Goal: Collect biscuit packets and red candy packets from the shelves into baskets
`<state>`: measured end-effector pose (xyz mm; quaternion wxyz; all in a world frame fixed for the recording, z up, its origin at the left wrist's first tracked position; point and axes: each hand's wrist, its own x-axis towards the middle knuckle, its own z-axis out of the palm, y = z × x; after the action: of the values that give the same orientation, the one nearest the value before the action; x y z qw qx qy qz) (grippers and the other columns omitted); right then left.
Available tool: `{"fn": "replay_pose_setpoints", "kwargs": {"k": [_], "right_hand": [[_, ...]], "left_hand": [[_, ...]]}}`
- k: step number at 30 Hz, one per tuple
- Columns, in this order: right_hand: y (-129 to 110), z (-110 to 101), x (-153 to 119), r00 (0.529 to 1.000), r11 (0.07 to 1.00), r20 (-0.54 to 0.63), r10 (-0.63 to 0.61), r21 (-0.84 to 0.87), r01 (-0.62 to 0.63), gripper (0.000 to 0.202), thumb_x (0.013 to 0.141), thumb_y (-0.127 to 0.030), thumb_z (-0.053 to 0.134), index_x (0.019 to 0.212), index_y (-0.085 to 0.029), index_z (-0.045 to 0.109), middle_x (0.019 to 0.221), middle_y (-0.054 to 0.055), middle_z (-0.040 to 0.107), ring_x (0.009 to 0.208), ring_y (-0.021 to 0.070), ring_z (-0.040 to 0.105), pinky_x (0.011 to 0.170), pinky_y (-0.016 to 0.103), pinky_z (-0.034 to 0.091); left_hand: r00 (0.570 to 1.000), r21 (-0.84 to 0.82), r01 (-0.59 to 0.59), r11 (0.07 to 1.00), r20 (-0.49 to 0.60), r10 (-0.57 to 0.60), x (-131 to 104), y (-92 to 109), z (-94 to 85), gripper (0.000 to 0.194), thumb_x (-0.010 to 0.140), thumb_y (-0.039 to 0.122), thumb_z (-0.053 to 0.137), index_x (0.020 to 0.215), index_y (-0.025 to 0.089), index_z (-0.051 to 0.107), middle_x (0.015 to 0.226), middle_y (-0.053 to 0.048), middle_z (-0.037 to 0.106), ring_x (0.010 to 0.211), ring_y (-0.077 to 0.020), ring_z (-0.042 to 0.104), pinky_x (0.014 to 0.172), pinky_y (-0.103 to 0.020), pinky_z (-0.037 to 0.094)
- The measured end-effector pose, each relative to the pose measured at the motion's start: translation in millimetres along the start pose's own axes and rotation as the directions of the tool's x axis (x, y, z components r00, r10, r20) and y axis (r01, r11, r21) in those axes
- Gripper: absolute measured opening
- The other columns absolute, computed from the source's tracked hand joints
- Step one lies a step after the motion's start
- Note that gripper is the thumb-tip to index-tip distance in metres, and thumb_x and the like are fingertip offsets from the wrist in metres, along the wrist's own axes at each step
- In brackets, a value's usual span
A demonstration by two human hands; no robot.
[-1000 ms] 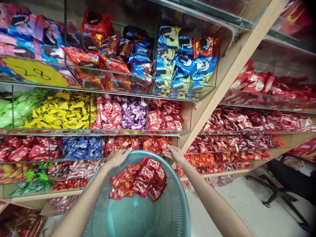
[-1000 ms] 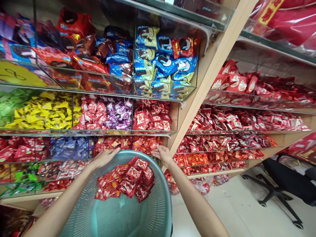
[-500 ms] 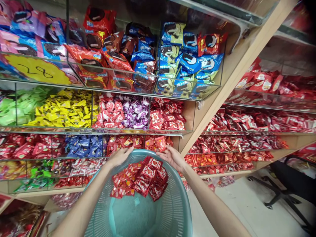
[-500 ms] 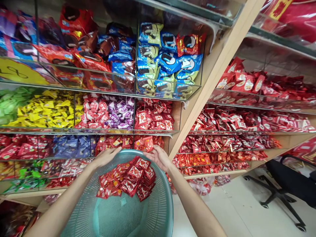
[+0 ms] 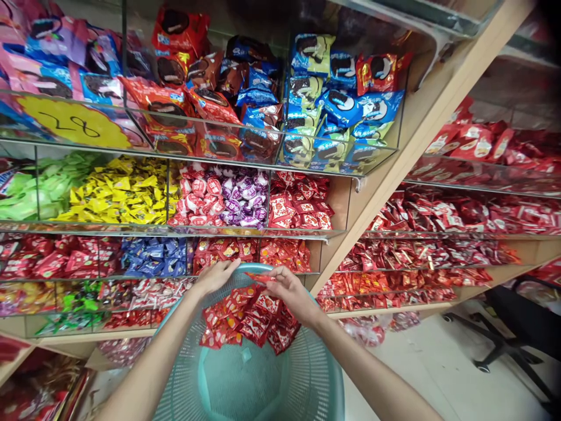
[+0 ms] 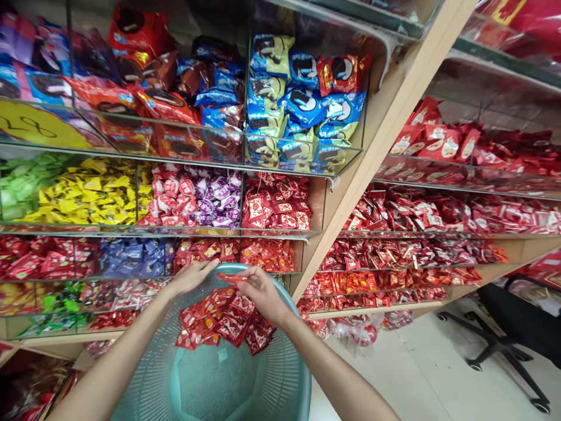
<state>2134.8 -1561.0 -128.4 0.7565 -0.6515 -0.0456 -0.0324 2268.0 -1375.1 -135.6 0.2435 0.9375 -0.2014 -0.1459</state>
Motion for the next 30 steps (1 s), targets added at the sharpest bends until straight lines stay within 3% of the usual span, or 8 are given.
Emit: {"fn": "replay_pose_setpoints", "kwargs": {"k": [2, 4, 8, 15, 20, 25, 30], "right_hand": [[-1.3, 0.9, -2.8, 0.986, 0.964, 0.014, -0.168, -0.207, 0.167, 0.016, 0.08, -0.028, 0.056, 0.092, -0.021, 0.049, 0.114, 0.006, 0.054, 0.107, 0.0158, 0.052, 0.088, 0.033, 0.044], [-2.9, -0.7, -5.4, 0.945, 0.849, 0.088, -0.314, -0.419, 0.322, 0.016, 0.081, -0.023, 0.054, 0.096, -0.021, 0.05, 0.119, 0.008, 0.051, 0.112, 0.0159, 0.048, 0.093, 0.035, 0.04], [-3.9, -5.0, -6.9, 0.874, 0.618, 0.258, -0.412, -0.626, 0.476, 0.02, 0.082, -0.017, 0.05, 0.102, -0.021, 0.05, 0.122, 0.009, 0.049, 0.116, 0.0161, 0.045, 0.098, 0.038, 0.036], [6.4, -5.7, 10.8, 0.872, 0.522, 0.363, -0.328, -0.7, 0.487, 0.02, 0.083, -0.016, 0.047, 0.103, -0.019, 0.049, 0.124, 0.009, 0.047, 0.116, 0.0141, 0.045, 0.097, 0.033, 0.037], [11.8, 6.0, 22.4, 0.864, 0.376, 0.446, -0.234, -0.778, 0.504, 0.018, 0.083, -0.021, 0.051, 0.101, -0.019, 0.052, 0.112, 0.006, 0.054, 0.108, 0.0157, 0.048, 0.092, 0.031, 0.039], [11.5, 16.5, 30.2, 0.879, 0.232, 0.398, -0.261, -0.858, 0.458, 0.018, 0.083, -0.034, 0.052, 0.092, -0.018, 0.055, 0.092, 0.005, 0.059, 0.09, 0.0172, 0.052, 0.081, 0.03, 0.042], [14.7, 22.2, 44.1, 0.899, 0.113, 0.372, -0.233, -0.907, 0.405, 0.027, 0.086, -0.041, 0.046, 0.086, -0.016, 0.055, 0.085, 0.004, 0.06, 0.083, 0.0169, 0.054, 0.073, 0.027, 0.043]], "left_hand": [[1.0, -0.01, -0.008, 1.0, -0.003, 0.008, -0.9, 0.4, -0.3, 0.073, 0.075, 0.073, 0.016, 0.102, 0.027, 0.065, 0.108, -0.005, 0.067, 0.099, -0.0263, 0.059, 0.085, -0.035, 0.042], [1.0, -0.022, -0.006, 1.0, -0.01, 0.006, -1.3, 0.5, -0.3, 0.073, 0.075, 0.074, 0.016, 0.102, 0.027, 0.065, 0.109, -0.004, 0.066, 0.1, -0.0267, 0.059, 0.085, -0.035, 0.042], [1.0, -0.027, -0.001, 1.0, -0.018, 0.0, -0.7, -0.7, 0.8, 0.074, 0.073, 0.075, 0.016, 0.101, 0.027, 0.065, 0.111, -0.005, 0.065, 0.101, -0.0276, 0.058, 0.085, -0.035, 0.042], [0.999, -0.01, 0.032, 0.999, -0.019, -0.032, 0.4, -1.9, 2.0, 0.077, 0.072, 0.077, 0.016, 0.105, 0.026, 0.064, 0.115, -0.007, 0.063, 0.104, -0.0294, 0.057, 0.088, -0.038, 0.04], [1.0, -0.03, -0.011, 0.999, -0.015, 0.011, -0.8, -0.6, 1.4, 0.073, 0.074, 0.074, 0.017, 0.104, 0.027, 0.064, 0.115, -0.005, 0.063, 0.104, -0.027, 0.057, 0.09, -0.036, 0.039], [1.0, -0.042, -0.02, 0.999, -0.024, 0.019, -1.4, -0.9, 1.3, 0.071, 0.075, 0.073, 0.019, 0.104, 0.027, 0.065, 0.114, -0.004, 0.063, 0.101, -0.0251, 0.058, 0.088, -0.034, 0.041], [1.0, -0.027, 0.0, 1.0, -0.028, -0.001, 0.0, -2.3, 1.9, 0.069, 0.075, 0.072, 0.021, 0.103, 0.026, 0.065, 0.112, -0.003, 0.065, 0.103, -0.025, 0.058, 0.087, -0.032, 0.041]]}}
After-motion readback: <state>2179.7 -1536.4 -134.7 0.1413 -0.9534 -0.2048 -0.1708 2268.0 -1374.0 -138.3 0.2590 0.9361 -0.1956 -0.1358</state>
